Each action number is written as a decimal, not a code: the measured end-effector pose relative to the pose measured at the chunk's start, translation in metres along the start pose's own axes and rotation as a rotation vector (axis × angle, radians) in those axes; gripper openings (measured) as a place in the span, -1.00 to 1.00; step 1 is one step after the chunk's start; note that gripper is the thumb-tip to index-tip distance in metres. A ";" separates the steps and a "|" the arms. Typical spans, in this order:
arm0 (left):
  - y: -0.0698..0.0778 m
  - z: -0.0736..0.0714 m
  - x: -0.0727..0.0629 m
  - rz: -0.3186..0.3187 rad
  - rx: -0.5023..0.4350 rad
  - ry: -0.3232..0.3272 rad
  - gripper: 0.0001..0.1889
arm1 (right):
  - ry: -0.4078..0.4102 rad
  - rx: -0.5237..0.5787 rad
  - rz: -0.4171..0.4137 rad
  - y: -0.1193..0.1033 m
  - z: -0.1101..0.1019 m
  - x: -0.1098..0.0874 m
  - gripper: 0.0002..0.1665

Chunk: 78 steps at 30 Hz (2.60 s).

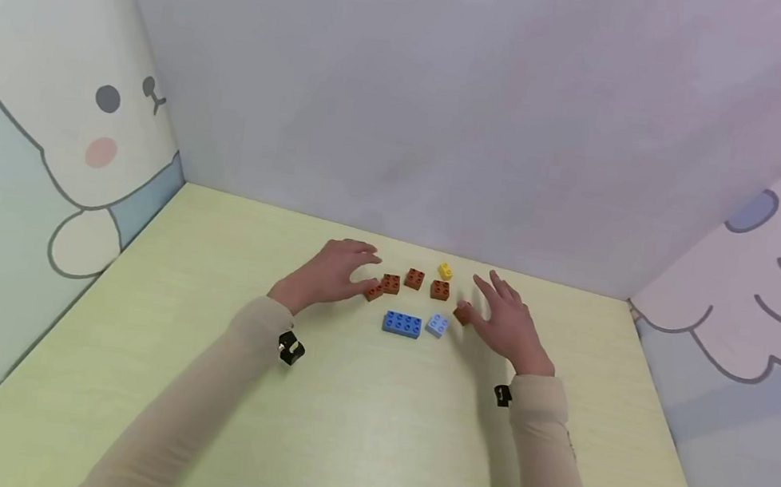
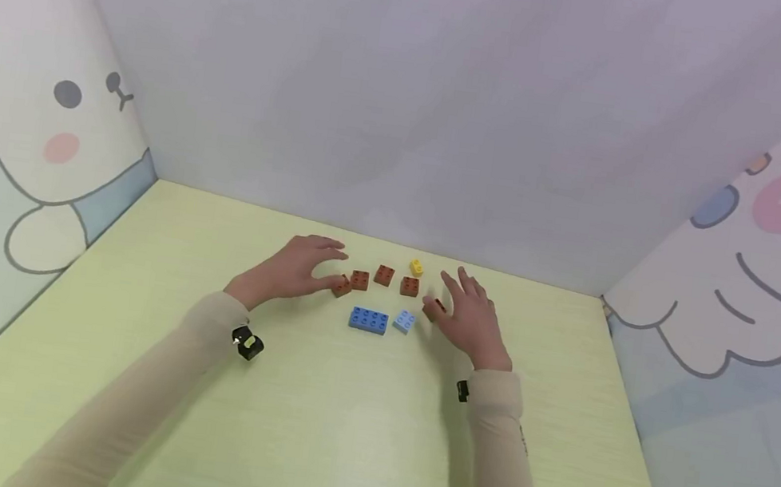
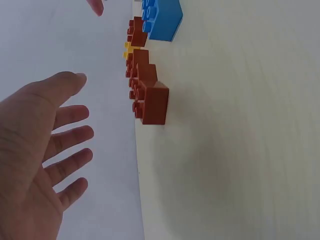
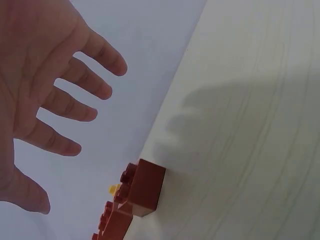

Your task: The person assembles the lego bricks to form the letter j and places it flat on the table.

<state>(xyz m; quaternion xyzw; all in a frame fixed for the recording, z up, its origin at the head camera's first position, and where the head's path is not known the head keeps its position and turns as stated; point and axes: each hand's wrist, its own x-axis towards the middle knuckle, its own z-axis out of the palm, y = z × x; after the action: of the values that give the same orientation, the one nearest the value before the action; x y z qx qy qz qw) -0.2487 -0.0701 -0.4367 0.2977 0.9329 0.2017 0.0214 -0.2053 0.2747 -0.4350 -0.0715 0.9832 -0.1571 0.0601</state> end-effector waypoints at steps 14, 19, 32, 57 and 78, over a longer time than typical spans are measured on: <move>0.027 0.030 0.002 0.126 -0.110 -0.091 -0.59 | 0.052 0.130 -0.163 -0.017 0.022 0.002 -0.46; 0.033 0.037 0.000 0.138 -0.137 -0.110 -0.58 | 0.012 0.157 -0.218 -0.018 0.027 0.003 -0.57; 0.035 0.048 0.000 0.165 -0.069 -0.095 -0.64 | -0.071 0.133 -0.186 -0.024 0.028 0.005 -0.63; 0.037 0.052 0.004 0.177 0.007 -0.061 -0.67 | -0.052 0.117 -0.243 -0.030 0.017 0.008 -0.65; 0.036 0.055 0.006 0.160 -0.017 -0.045 -0.70 | -0.078 0.107 -0.336 -0.052 0.017 0.005 -0.64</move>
<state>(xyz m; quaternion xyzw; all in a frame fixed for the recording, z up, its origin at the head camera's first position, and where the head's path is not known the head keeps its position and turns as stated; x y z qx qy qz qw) -0.2256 -0.0202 -0.4730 0.3756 0.9036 0.2040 0.0285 -0.2014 0.2202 -0.4352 -0.2373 0.9446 -0.2143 0.0746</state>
